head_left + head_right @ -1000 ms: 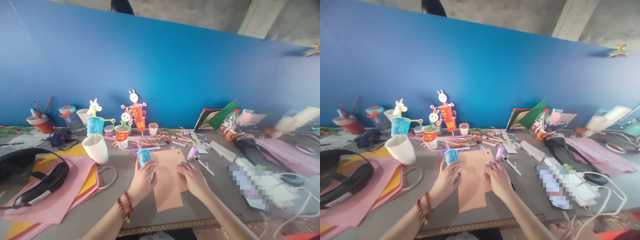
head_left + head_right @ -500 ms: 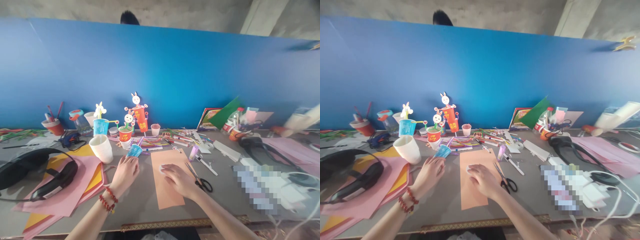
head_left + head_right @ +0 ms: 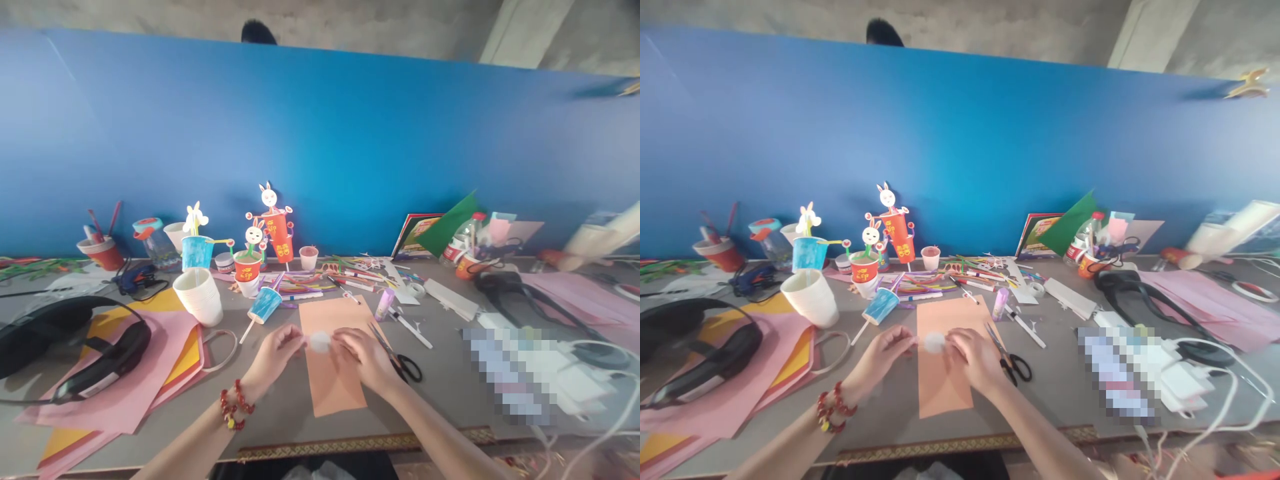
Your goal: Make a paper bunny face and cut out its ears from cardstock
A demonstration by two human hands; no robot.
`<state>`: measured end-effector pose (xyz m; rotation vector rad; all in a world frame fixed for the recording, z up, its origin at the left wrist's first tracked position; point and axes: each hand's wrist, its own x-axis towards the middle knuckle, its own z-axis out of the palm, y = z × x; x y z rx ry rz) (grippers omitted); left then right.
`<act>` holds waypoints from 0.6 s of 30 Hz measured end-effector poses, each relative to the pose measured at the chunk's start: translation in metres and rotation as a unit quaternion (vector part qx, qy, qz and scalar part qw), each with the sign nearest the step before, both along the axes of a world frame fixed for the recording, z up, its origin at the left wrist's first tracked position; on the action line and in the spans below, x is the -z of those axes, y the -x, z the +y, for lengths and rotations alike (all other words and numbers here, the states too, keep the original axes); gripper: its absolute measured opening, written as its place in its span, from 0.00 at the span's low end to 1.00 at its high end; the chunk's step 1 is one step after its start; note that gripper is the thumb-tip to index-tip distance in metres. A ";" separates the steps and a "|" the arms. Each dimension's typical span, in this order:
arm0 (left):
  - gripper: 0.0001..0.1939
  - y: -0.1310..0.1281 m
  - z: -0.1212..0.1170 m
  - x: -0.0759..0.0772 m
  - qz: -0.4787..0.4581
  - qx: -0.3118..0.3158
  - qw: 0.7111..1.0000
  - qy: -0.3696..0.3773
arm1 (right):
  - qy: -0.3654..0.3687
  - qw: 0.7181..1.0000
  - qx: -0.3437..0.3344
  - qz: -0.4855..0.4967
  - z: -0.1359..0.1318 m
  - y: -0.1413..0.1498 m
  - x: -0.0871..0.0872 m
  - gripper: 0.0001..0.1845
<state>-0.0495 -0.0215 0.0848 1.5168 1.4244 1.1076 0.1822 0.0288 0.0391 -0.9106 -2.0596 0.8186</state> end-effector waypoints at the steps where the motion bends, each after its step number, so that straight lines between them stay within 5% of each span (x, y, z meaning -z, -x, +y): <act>1: 0.14 -0.003 0.000 0.001 -0.026 0.001 1.000 0.017 | 0.017 1.000 0.013 0.016 0.000 0.000 -0.001 0.12; 8: 0.14 -0.022 -0.003 -0.005 -0.118 0.010 0.991 0.055 | 0.176 0.974 -0.010 0.141 -0.010 0.024 -0.019 0.11; 18: 0.16 -0.031 -0.008 -0.020 -0.139 0.049 0.988 0.048 | 0.381 0.883 -0.031 0.272 -0.021 0.027 -0.038 0.13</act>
